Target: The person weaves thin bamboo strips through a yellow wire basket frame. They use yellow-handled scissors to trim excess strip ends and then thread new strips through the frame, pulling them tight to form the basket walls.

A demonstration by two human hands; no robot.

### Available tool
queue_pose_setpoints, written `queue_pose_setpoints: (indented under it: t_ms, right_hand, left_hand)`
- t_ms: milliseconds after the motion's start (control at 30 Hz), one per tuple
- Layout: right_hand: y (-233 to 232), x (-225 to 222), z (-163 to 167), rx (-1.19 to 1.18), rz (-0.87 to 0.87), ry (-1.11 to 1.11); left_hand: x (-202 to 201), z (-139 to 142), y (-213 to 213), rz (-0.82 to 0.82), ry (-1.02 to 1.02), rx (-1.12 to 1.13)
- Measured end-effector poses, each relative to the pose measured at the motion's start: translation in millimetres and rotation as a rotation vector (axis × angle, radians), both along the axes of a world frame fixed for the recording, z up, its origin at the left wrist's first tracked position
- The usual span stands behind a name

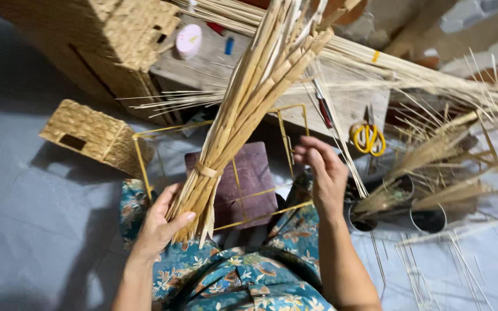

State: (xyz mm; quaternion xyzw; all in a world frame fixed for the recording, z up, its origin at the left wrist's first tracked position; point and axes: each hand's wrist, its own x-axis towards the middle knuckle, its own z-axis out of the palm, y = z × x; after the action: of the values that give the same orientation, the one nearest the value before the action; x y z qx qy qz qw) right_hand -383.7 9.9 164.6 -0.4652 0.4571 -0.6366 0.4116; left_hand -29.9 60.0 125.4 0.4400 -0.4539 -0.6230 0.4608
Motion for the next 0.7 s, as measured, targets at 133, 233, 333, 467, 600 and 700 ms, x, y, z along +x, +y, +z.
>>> queue_pose_setpoints:
  t_ms: [133,233,333,467,600,700]
  right_hand:
    - [-15,8,9,-0.107,0.021,-0.139]
    - [-34,10,4,-0.13,0.013,-0.201]
    - [-42,13,-4,-0.059,-0.033,-0.205]
    - [-45,14,-3,0.027,-0.06,-0.152]
    - [-47,14,4,-0.038,-0.051,-0.213]
    - [-47,13,3,-0.044,-0.078,-0.253]
  left_hand:
    - [-6,-18,8,-0.082,-0.084,-0.002]
    - [-10,-30,11,-0.147,-0.039,-0.022]
    - [-10,-39,16,-0.163,-0.056,0.004]
    - [-6,-49,22,-0.143,-0.028,0.071]
    - [-7,-55,27,-0.144,-0.004,0.066]
    - [-11,-57,27,-0.15,0.028,0.077]
